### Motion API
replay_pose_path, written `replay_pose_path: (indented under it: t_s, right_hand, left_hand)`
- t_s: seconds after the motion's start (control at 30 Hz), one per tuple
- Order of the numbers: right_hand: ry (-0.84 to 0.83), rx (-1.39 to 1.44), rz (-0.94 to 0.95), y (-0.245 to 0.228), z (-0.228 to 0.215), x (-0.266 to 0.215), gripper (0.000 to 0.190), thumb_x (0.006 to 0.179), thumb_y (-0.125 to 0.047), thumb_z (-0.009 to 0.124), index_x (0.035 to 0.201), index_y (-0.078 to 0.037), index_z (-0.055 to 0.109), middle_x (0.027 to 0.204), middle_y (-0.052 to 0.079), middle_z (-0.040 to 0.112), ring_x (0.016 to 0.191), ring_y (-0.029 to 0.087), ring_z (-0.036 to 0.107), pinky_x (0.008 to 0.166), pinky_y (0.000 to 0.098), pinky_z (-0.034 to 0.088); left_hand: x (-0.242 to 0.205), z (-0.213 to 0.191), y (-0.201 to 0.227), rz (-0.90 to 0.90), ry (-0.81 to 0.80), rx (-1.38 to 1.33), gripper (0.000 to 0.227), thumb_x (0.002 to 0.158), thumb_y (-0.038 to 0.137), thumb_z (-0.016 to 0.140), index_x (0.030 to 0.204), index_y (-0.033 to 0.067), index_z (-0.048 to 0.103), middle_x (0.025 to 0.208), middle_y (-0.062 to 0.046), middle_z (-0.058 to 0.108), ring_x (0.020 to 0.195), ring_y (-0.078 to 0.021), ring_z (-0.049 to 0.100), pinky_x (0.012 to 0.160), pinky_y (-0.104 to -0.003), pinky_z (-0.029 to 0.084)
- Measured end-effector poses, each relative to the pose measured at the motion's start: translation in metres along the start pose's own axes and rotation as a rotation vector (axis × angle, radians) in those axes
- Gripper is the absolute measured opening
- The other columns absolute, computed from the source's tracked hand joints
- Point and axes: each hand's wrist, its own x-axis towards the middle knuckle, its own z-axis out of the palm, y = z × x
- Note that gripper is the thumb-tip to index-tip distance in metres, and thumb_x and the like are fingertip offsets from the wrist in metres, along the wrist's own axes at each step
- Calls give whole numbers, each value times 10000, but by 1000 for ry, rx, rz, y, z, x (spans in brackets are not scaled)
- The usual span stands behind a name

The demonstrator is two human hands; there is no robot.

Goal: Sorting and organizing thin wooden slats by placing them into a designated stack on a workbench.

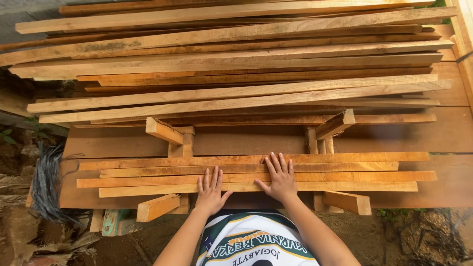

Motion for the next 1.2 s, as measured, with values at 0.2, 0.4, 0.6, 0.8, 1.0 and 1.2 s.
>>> replay_pose_path:
  t_s: [0.2,0.4,0.6,0.8,1.0,1.2]
  right_hand:
    - [28,-11,-1,3,9,2,933,823,-806,549,1552,-237,424,1651,25,343,1555,284,233,1240,559,133]
    - [-58,-5,33,2,6,1,954,827,-807,546,1580,-249,373,1672,16,307,1567,280,207,1257,558,96]
    - [-341,94,101,-2,-12,11,1001,875,-831,473,1637,-236,215,1724,43,130,1593,315,49,1252,619,40]
    - [-441,65,143,-12,-23,12,981,923,-803,423,1659,-226,128,1736,53,37,1594,322,-30,1249,615,10]
    - [-443,34,200,-32,-22,-20,972,940,-809,379,1664,-221,106,1736,89,-8,1587,353,-63,1243,606,8]
    - [-462,68,204,-28,2,-31,1054,903,-844,434,1671,-221,71,1737,80,-48,1580,366,-97,1237,609,-15]
  left_hand:
    - [2,-2,2,-6,20,-13,849,1059,638,255,1658,115,-43,1721,-94,-171,1550,-396,-197,1214,-604,-126]
    - [-7,1,7,-13,139,-34,819,1061,601,323,1661,123,38,1734,-85,-88,1569,-378,-109,1235,-567,-70]
    - [-7,13,2,-9,159,-18,786,1066,572,314,1662,137,42,1735,-74,-89,1574,-361,-98,1250,-554,-44]
    - [-10,3,3,-4,28,-3,801,1076,462,373,1659,124,-60,1719,-96,-190,1551,-386,-204,1234,-563,-123]
    - [0,3,0,4,-57,-1,951,1024,433,517,1643,106,-127,1697,-118,-254,1524,-405,-271,1214,-574,-167]
    - [-1,0,2,-18,-110,-5,1009,999,399,568,1636,95,-152,1684,-117,-293,1507,-412,-309,1206,-570,-194]
